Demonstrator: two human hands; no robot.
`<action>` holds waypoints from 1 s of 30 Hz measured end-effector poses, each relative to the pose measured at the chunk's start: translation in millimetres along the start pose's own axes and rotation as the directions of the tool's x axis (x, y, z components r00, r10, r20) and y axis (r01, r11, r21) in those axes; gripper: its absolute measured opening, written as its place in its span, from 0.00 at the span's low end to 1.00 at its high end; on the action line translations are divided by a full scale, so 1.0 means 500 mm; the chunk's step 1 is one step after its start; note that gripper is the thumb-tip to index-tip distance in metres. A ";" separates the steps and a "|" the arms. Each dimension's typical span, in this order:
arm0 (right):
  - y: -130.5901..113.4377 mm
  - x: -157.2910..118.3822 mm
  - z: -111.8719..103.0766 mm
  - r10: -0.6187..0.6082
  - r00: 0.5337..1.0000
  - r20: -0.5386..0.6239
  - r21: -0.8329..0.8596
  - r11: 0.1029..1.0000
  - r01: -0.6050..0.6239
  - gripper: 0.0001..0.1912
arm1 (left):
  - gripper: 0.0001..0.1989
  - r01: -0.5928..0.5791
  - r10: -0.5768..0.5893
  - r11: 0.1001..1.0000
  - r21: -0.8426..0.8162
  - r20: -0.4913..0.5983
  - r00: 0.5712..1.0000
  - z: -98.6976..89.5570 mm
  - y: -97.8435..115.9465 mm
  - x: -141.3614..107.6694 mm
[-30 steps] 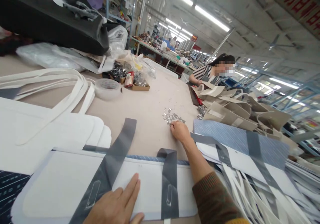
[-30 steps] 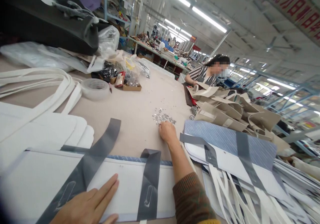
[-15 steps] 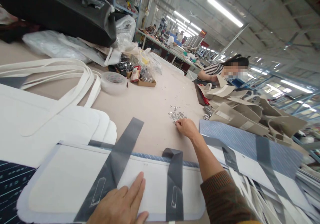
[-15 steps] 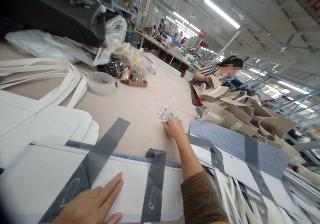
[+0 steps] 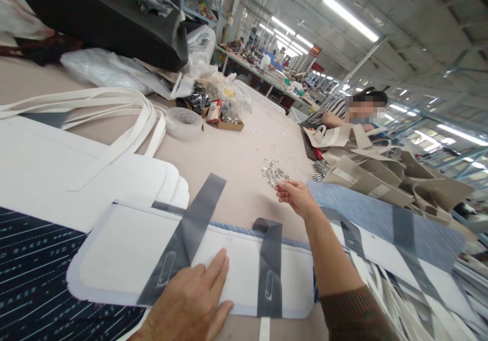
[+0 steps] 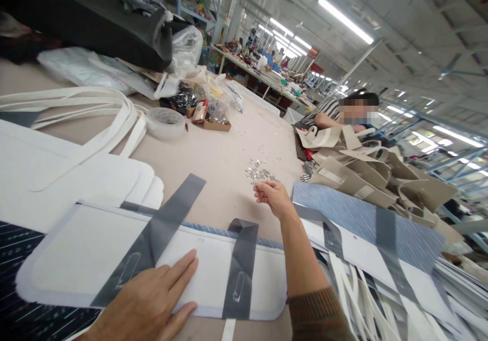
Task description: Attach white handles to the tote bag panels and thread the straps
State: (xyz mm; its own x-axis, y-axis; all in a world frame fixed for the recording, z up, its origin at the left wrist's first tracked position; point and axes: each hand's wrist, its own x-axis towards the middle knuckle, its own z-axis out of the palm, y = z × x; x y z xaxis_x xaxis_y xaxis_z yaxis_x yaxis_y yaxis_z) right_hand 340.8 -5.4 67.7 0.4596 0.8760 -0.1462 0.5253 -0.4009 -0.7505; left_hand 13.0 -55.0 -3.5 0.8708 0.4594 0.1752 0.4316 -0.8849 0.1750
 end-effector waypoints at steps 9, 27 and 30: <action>-0.051 -0.175 0.099 0.116 0.950 0.290 0.573 0.774 -0.269 0.19 | 0.26 -0.002 0.007 0.998 -0.067 0.084 0.996 -0.033 0.004 0.009; -0.037 -0.258 0.209 -0.569 0.789 0.231 -0.588 0.565 0.579 0.12 | 0.25 0.021 -0.009 0.989 -0.147 0.083 0.997 -0.041 0.003 0.009; -0.037 -0.260 0.216 -0.581 0.782 0.225 -0.640 0.517 0.568 0.11 | 0.25 0.024 -0.012 0.987 -0.157 0.078 0.997 -0.040 0.003 0.010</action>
State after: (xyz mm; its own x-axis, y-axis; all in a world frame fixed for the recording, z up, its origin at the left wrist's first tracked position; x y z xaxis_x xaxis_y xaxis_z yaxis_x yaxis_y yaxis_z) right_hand 193.9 -83.0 31.1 -0.1067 0.9784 0.1768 0.9912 0.1188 -0.0591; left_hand 13.3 -52.4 17.1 0.8811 0.4628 0.0971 0.4105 -0.8505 0.3288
